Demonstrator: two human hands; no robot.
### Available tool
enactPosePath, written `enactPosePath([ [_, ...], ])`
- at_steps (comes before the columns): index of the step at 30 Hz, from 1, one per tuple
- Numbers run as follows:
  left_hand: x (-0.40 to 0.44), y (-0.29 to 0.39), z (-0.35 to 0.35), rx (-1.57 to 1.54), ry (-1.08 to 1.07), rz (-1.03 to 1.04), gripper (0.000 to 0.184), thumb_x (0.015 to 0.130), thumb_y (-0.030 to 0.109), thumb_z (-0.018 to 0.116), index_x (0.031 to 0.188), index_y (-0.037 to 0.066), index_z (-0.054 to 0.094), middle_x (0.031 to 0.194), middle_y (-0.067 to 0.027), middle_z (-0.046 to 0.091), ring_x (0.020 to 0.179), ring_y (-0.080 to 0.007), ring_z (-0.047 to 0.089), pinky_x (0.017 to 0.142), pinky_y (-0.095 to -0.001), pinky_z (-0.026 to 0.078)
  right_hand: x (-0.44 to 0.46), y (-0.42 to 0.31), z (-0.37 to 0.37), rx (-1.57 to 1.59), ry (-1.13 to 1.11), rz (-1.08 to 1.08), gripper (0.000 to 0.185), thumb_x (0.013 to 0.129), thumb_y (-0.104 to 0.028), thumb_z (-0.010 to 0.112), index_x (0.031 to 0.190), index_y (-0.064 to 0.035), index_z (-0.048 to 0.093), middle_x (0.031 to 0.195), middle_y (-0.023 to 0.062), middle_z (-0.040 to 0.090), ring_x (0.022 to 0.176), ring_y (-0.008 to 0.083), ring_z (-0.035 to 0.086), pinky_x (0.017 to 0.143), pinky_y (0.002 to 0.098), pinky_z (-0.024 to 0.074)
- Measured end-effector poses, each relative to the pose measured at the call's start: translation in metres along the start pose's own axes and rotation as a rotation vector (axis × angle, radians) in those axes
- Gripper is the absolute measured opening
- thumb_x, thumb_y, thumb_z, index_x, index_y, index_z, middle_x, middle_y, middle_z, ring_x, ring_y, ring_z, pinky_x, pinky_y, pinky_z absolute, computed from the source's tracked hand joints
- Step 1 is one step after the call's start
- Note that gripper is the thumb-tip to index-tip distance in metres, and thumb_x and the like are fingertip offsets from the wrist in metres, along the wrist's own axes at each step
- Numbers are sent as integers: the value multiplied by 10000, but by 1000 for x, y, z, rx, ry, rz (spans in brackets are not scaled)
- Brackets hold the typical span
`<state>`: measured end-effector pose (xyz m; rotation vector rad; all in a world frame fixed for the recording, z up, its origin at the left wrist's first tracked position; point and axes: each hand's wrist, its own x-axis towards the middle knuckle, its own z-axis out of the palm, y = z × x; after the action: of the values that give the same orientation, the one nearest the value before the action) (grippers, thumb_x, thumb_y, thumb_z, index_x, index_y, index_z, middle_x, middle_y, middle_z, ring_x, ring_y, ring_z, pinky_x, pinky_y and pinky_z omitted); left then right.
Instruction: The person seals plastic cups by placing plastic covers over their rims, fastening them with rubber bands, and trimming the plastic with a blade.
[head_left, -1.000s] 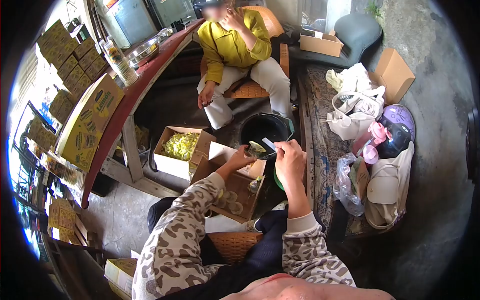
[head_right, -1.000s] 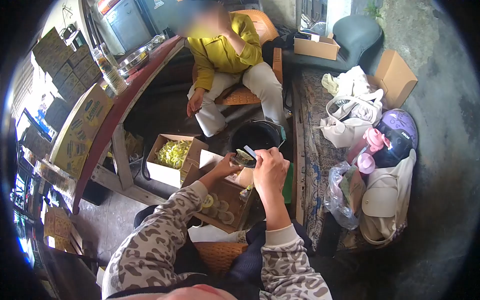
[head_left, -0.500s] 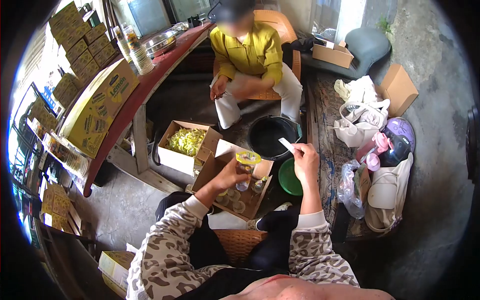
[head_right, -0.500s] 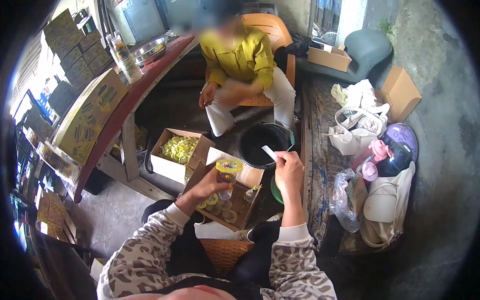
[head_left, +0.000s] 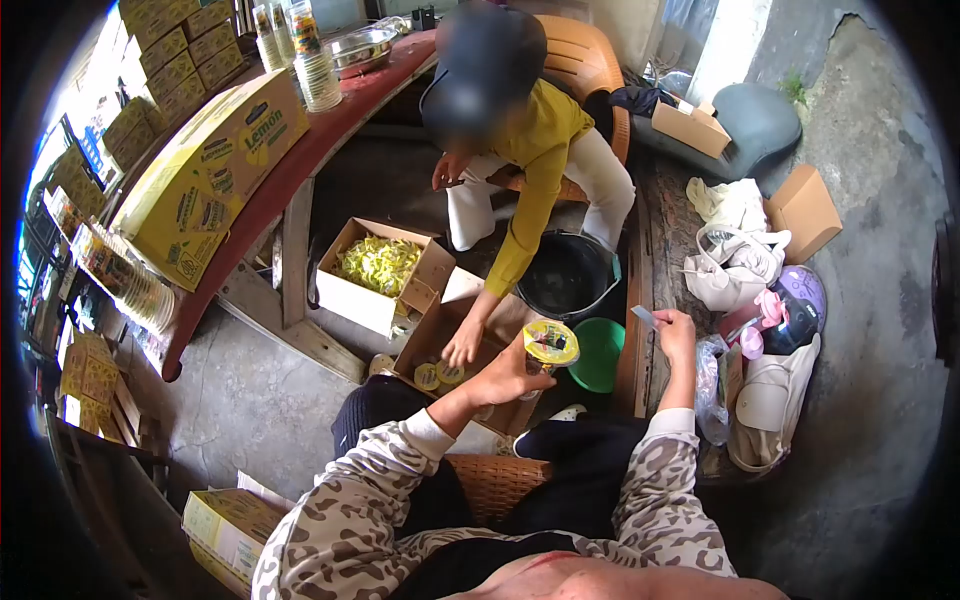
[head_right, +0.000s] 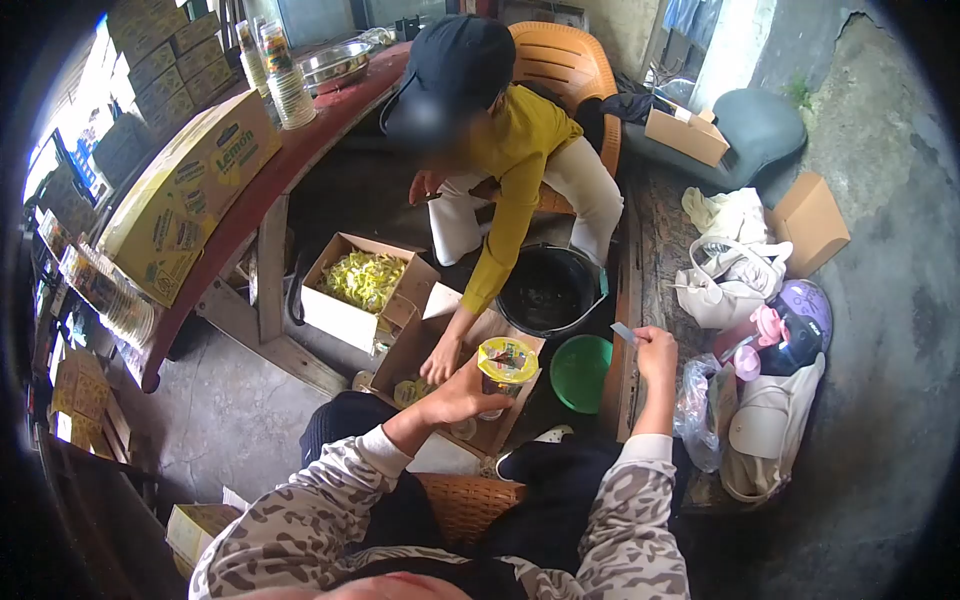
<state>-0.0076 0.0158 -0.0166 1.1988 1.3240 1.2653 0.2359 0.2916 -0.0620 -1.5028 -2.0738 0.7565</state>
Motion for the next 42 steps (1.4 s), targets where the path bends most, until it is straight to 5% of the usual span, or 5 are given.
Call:
enactPosePath([
  [7, -15, 33, -11, -357, 10, 8, 638, 869, 26, 723, 1410, 42, 387, 1274, -85, 584, 1144, -157, 586, 940, -307, 509, 31, 82, 10, 45, 132, 46, 269, 799, -80, 611, 1020, -70, 762, 999, 175, 740, 973, 283, 715, 897, 381, 532],
  [19, -4, 30, -32, 43, 232, 270, 504, 831, 76, 781, 1251, -42, 527, 1164, -117, 654, 1116, -195, 614, 1017, -334, 465, 50, 147, 13, -237, 483, 230, 231, 758, -89, 621, 942, -56, 757, 973, 217, 727, 959, 377, 699, 875, 455, 534],
  [27, -2, 24, -27, 58, 281, 231, 510, 807, 185, 821, 1200, -10, 563, 1099, -136, 685, 1064, -224, 662, 950, -356, 506, 22, 84, 20, -771, 453, 386, 149, 914, -143, 604, 986, -137, 734, 1066, 62, 685, 1069, 281, 655, 912, 464, 473],
  [37, -4, 30, -37, 49, 294, 171, 555, 787, 186, 832, 1215, -6, 536, 1082, -144, 675, 1058, -266, 663, 926, -373, 516, 34, 97, 21, -674, 394, 513, 113, 807, -168, 710, 891, -163, 785, 1020, 117, 742, 966, 323, 710, 843, 470, 539],
  [42, 1, 20, -39, 143, 347, 204, 554, 735, 170, 836, 1145, -22, 517, 1054, -214, 662, 1046, -364, 655, 895, -419, 520, 24, 28, 15, -324, 388, -132, 230, 801, -153, 744, 1022, -91, 734, 1005, 147, 702, 947, 333, 670, 860, 438, 526],
])
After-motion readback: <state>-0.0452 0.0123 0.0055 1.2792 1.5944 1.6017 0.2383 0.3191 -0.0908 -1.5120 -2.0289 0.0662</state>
